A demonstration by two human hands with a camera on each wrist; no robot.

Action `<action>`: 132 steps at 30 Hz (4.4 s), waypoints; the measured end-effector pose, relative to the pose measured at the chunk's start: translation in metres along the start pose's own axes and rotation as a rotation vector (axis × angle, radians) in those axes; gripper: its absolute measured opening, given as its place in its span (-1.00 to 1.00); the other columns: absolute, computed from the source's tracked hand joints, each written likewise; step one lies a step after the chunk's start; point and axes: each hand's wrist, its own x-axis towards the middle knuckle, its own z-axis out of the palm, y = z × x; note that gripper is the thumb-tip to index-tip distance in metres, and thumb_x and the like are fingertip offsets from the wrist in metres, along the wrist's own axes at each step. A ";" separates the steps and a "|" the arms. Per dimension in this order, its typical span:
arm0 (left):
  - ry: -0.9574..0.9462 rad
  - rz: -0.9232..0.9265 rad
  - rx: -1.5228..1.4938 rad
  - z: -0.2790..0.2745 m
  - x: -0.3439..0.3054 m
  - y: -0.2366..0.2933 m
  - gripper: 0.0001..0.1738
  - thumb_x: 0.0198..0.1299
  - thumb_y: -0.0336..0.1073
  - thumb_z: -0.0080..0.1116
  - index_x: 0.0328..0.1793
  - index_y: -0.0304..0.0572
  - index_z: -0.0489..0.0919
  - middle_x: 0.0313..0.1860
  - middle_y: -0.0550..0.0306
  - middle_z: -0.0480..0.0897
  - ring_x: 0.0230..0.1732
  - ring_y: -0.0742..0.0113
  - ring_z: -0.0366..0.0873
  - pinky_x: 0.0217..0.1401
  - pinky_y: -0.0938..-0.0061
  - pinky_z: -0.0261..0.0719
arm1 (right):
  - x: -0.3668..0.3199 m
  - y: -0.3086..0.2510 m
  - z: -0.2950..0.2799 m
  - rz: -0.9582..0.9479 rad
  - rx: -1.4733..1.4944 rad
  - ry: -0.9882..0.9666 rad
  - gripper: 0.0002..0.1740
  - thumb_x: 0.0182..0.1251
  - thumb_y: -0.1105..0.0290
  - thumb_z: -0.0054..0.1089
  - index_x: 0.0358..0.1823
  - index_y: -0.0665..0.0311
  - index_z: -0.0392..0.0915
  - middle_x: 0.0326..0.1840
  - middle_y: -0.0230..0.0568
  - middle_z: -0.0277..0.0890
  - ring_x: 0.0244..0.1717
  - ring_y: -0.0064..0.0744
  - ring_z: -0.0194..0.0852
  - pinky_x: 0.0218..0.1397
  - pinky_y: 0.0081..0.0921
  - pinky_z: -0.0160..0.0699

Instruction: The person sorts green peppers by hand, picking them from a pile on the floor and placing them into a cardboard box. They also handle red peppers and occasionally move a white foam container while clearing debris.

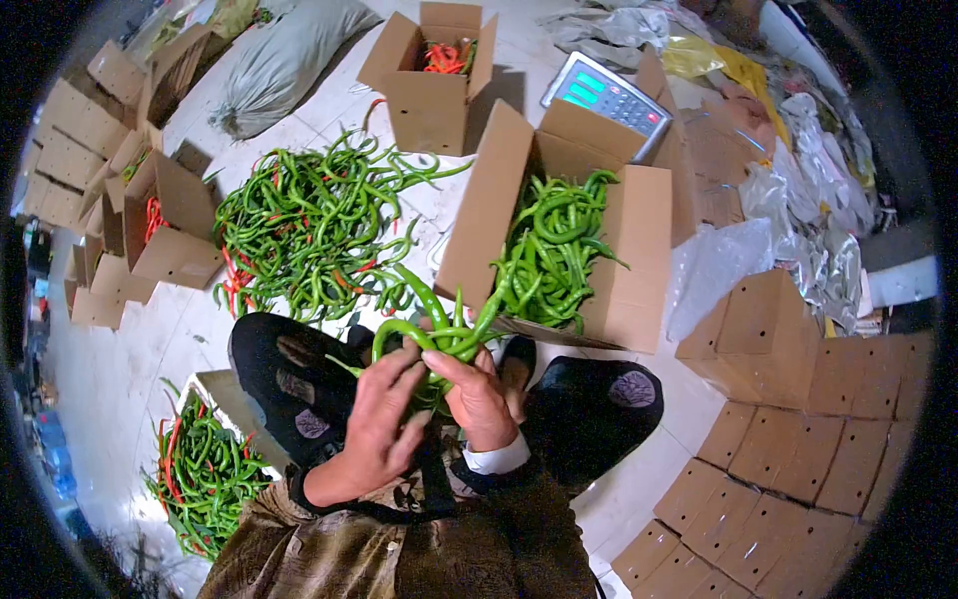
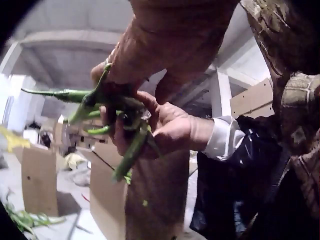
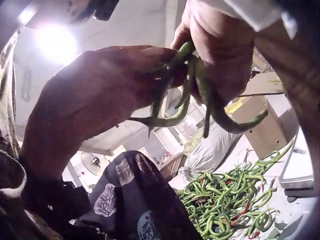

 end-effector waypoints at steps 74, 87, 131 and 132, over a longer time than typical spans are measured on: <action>-0.067 -0.771 -0.794 0.059 -0.069 -0.369 -0.71 0.14 -0.42 0.21 0.01 -0.31 0.55 -0.25 0.25 0.57 -0.18 0.49 0.50 -0.07 0.58 0.47 | 0.135 0.216 -0.217 -0.013 -1.740 -0.021 -0.59 0.11 0.43 0.40 0.03 0.21 0.58 -0.06 -0.06 0.61 0.01 -0.09 0.58 0.07 -0.24 0.55; -0.256 -0.507 -0.626 0.111 -0.054 -0.393 -0.79 0.12 -0.47 0.22 -0.09 -0.24 0.55 -0.15 0.15 0.60 -0.12 0.38 0.52 0.00 0.44 0.48 | 0.157 0.209 -0.161 0.580 -0.545 0.241 -0.63 0.44 0.20 0.15 0.04 0.38 0.58 0.02 -0.22 0.61 0.03 -0.40 0.55 0.13 -0.40 0.47; 0.252 -0.531 0.263 0.014 -0.013 -0.416 -0.48 -0.08 -0.54 0.16 0.13 -0.33 0.48 0.02 -0.29 0.51 0.04 -0.29 0.44 0.16 0.06 0.43 | 0.180 0.200 -0.126 0.351 -0.538 0.279 -0.76 0.48 0.38 0.04 0.10 0.25 0.39 -0.36 -0.36 0.39 -0.40 -0.56 0.30 -0.28 -0.47 0.40; 0.338 -0.561 0.440 0.003 -0.010 -0.435 -0.32 -0.15 -0.59 0.18 0.25 -0.29 0.42 0.13 -0.25 0.46 0.12 -0.27 0.40 0.19 0.06 0.39 | 0.181 0.190 -0.120 0.375 -0.524 0.298 -0.77 0.48 0.37 0.04 0.10 0.24 0.38 -0.37 -0.36 0.38 -0.42 -0.56 0.26 -0.28 -0.47 0.39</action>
